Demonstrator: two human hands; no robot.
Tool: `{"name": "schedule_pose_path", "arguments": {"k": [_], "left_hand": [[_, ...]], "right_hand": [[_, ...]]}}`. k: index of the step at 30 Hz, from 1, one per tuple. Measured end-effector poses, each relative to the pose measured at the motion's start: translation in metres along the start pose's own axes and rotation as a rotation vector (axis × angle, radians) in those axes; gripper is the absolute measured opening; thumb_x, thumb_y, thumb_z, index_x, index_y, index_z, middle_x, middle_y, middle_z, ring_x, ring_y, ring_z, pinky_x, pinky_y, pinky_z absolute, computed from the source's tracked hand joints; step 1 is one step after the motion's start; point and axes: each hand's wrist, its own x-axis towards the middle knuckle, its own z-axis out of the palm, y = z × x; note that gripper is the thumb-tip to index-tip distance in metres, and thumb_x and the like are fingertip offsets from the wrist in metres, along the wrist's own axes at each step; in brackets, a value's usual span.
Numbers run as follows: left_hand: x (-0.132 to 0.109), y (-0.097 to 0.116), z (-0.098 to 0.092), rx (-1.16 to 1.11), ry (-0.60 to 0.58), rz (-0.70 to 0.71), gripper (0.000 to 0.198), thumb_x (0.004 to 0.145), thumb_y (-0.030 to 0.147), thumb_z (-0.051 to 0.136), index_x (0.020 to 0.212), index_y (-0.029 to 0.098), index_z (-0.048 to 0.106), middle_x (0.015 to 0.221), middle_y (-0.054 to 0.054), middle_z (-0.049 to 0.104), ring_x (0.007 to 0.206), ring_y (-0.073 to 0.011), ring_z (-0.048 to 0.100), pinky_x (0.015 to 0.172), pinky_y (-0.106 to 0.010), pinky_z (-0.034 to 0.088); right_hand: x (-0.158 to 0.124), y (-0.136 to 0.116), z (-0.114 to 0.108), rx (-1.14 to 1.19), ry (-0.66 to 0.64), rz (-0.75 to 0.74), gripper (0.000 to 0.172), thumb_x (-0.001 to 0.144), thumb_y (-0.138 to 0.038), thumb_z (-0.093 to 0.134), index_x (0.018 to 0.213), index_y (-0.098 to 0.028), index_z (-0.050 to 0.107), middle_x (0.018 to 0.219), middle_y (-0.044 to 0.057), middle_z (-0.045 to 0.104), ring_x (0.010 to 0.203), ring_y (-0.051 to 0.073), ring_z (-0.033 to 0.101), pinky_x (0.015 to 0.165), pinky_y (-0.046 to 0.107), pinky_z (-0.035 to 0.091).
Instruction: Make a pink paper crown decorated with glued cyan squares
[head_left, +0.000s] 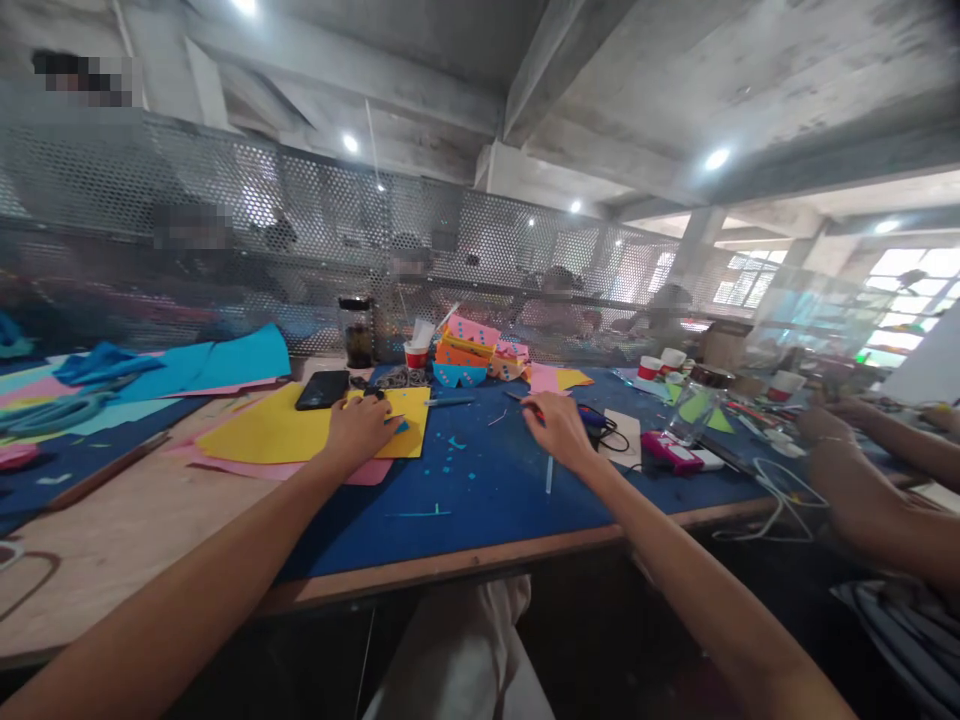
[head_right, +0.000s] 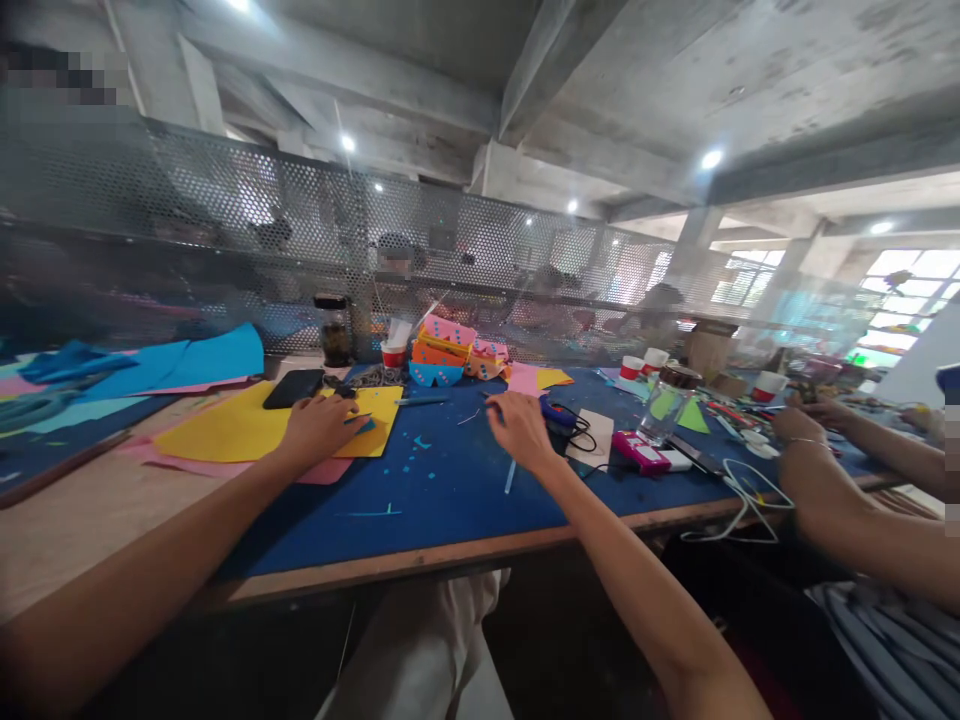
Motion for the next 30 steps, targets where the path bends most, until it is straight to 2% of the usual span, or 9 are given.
{"name": "schedule_pose_path", "arguments": {"k": [2,5,8,10,17,20,26,30], "left_hand": [[0.001,-0.001,0.001,0.004,-0.010,-0.006,0.039,0.090,0.049,0.050,0.100,0.021,0.075,0.112,-0.016,0.073,0.113,-0.0377,0.062,0.095,-0.050,0.042],[0.000,-0.002,0.001,0.004,-0.013,-0.005,0.039,0.091,0.046,0.049,0.101,0.019,0.075,0.113,-0.018,0.073,0.112,-0.0376,0.062,0.094,-0.049,0.043],[-0.001,-0.003,0.000,-0.003,-0.006,0.001,0.039,0.091,0.046,0.049,0.101,0.017,0.074,0.110,-0.019,0.073,0.109,-0.0380,0.064,0.092,-0.049,0.044],[-0.002,-0.002,-0.001,-0.011,0.001,0.004,0.039,0.091,0.046,0.050,0.101,0.017,0.074,0.108,-0.019,0.073,0.108,-0.0382,0.065,0.090,-0.048,0.044],[0.002,0.001,-0.002,-0.070,0.058,-0.013,0.034,0.091,0.042,0.051,0.101,0.019,0.074,0.108,-0.017,0.074,0.107,-0.0358,0.066,0.093,-0.046,0.044],[0.003,0.002,-0.005,-0.119,0.114,-0.014,0.033,0.091,0.039,0.053,0.109,0.019,0.072,0.113,-0.016,0.073,0.109,-0.0352,0.065,0.094,-0.046,0.044],[0.007,0.004,-0.015,-0.237,0.273,-0.011,0.040,0.094,0.032,0.049,0.127,0.016,0.063,0.126,-0.017,0.068,0.117,-0.0335,0.061,0.097,-0.046,0.045],[0.011,0.001,-0.021,-0.318,0.303,0.102,0.040,0.100,0.037,0.038,0.116,0.018,0.069,0.123,-0.012,0.071,0.117,-0.0272,0.060,0.100,-0.039,0.045]], "right_hand": [[0.015,-0.034,0.008,0.078,-0.108,-0.148,0.023,0.099,-0.035,0.056,0.115,-0.022,0.066,0.107,0.005,0.072,0.100,0.019,0.064,0.089,0.030,0.042],[0.034,-0.081,0.024,0.146,-0.228,-0.334,0.033,0.094,-0.047,0.062,0.116,-0.022,0.066,0.112,0.003,0.071,0.104,0.017,0.065,0.086,0.027,0.044],[0.048,-0.115,0.039,0.139,-0.285,-0.429,0.041,0.091,-0.051,0.065,0.117,-0.019,0.066,0.116,0.007,0.070,0.108,0.021,0.063,0.085,0.030,0.044],[0.054,-0.128,0.047,0.111,-0.302,-0.454,0.040,0.091,-0.048,0.067,0.118,-0.018,0.065,0.117,0.009,0.069,0.108,0.023,0.063,0.084,0.032,0.043],[0.059,-0.136,0.057,0.023,-0.302,-0.516,0.018,0.099,-0.030,0.057,0.104,-0.015,0.067,0.107,0.011,0.071,0.103,0.022,0.060,0.089,0.036,0.037],[0.063,-0.138,0.057,0.003,-0.270,-0.521,0.020,0.101,-0.025,0.050,0.099,-0.015,0.067,0.106,0.012,0.069,0.104,0.022,0.057,0.089,0.036,0.037],[0.077,-0.141,0.058,0.009,-0.163,-0.377,0.022,0.102,-0.023,0.046,0.101,-0.013,0.066,0.106,0.012,0.068,0.101,0.022,0.059,0.083,0.033,0.039],[0.082,-0.141,0.057,0.054,-0.108,-0.267,0.021,0.101,-0.021,0.046,0.106,-0.015,0.065,0.107,0.010,0.069,0.096,0.020,0.063,0.078,0.029,0.042]]}}
